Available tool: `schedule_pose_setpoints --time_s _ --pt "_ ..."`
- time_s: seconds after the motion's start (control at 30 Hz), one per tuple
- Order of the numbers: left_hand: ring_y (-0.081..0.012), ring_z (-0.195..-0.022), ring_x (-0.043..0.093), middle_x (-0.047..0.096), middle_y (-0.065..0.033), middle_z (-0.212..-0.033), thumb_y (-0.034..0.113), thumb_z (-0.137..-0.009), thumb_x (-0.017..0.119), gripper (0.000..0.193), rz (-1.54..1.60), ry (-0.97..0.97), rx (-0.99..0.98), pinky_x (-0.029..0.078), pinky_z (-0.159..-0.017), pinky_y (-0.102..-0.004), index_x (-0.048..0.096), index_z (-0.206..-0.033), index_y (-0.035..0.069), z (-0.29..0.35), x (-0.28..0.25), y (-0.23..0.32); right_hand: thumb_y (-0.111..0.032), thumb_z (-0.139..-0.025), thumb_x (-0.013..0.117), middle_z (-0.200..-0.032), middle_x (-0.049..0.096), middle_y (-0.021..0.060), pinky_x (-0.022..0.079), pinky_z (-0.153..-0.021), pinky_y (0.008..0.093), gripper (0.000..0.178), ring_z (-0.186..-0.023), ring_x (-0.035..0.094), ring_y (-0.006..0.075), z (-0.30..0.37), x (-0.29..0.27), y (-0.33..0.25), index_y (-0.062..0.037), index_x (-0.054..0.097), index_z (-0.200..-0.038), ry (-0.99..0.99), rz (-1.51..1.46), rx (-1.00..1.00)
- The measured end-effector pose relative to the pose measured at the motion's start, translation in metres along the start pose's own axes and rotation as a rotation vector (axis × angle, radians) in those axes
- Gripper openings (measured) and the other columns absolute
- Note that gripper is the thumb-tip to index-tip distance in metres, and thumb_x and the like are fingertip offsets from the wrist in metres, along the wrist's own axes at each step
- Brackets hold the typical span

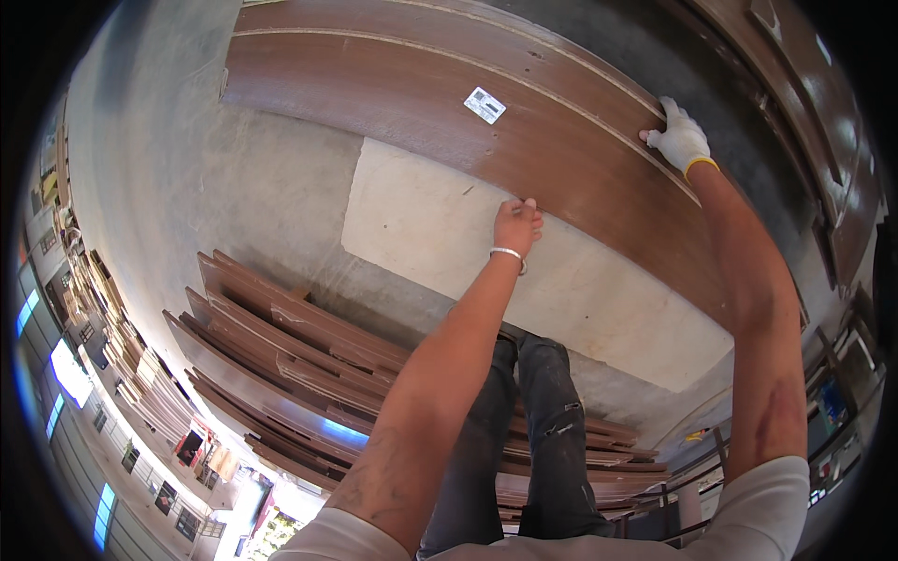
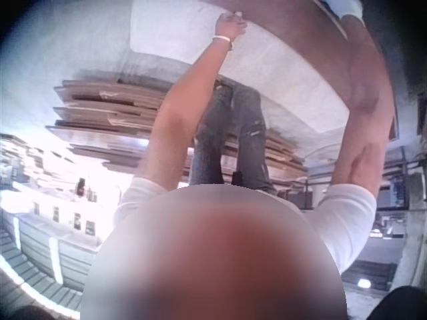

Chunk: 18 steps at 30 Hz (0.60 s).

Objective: The person wipes brown wooden panels with a cloth, applies masking tape to edges, and stacks the panels. The person uses a plastic bottle to wet the cloth and repeatedly wipes and tapes the panels in a workshop setting.

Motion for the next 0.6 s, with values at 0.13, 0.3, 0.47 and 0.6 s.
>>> schedule_pose_setpoints --time_s 0.13,0.3,0.47,0.6 --pt "-0.0322 -0.080 0.078 0.074 -0.0287 -0.098 0.031 -0.108 0.066 0.043 -0.093 -0.010 -0.067 0.066 -0.067 -0.0412 0.050 -0.115 -0.009 -0.012 0.012 0.029 -0.046 -0.088 0.082 -0.156 0.057 0.0156 0.043 -0.118 0.0479 0.088 -0.142 0.055 0.0386 0.002 -0.002 -0.002 -0.0192 0.042 -0.162 -0.012 0.017 0.005" --pt "-0.0309 -0.071 0.077 0.075 -0.0291 -0.091 0.029 -0.108 0.065 0.040 -0.122 -0.012 -0.015 0.064 -0.059 -0.0412 0.051 -0.110 -0.009 -0.017 0.007 0.029 -0.045 -0.089 0.081 -0.157 0.056 0.0157 0.044 -0.118 0.0474 0.085 -0.142 0.055 0.0388 0.003 -0.003 -0.001 -0.0187 0.043 -0.161 0.011 -0.016 -0.012" --pt "-0.0272 -0.068 0.076 0.076 -0.0236 -0.083 0.021 -0.110 0.058 0.031 -0.399 0.067 0.236 0.062 -0.061 -0.0367 0.051 -0.109 -0.009 -0.047 -0.008 0.029 -0.043 -0.091 0.080 -0.158 0.055 0.0157 0.044 -0.119 0.0465 0.084 -0.142 0.054 0.0394 0.001 0.003 0.004 -0.0187 0.042 -0.162 0.029 -0.024 -0.010" --pt "-0.0224 -0.078 0.077 0.077 -0.0210 -0.085 0.017 -0.112 0.052 0.026 -0.417 0.016 0.233 0.062 -0.071 -0.0335 0.050 -0.116 -0.009 -0.054 -0.010 0.012 -0.047 -0.094 0.075 -0.166 0.046 0.0149 0.040 -0.120 0.0539 0.085 -0.151 0.045 0.0379 0.002 0.013 0.004 -0.0213 0.036 -0.166 0.091 0.125 0.063"
Point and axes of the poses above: each hand's wrist, its own z-axis away from the middle knuckle, its own x-axis out of the palm, y = z × x, the point moved 8 cm from there along -z, towards the middle knuckle
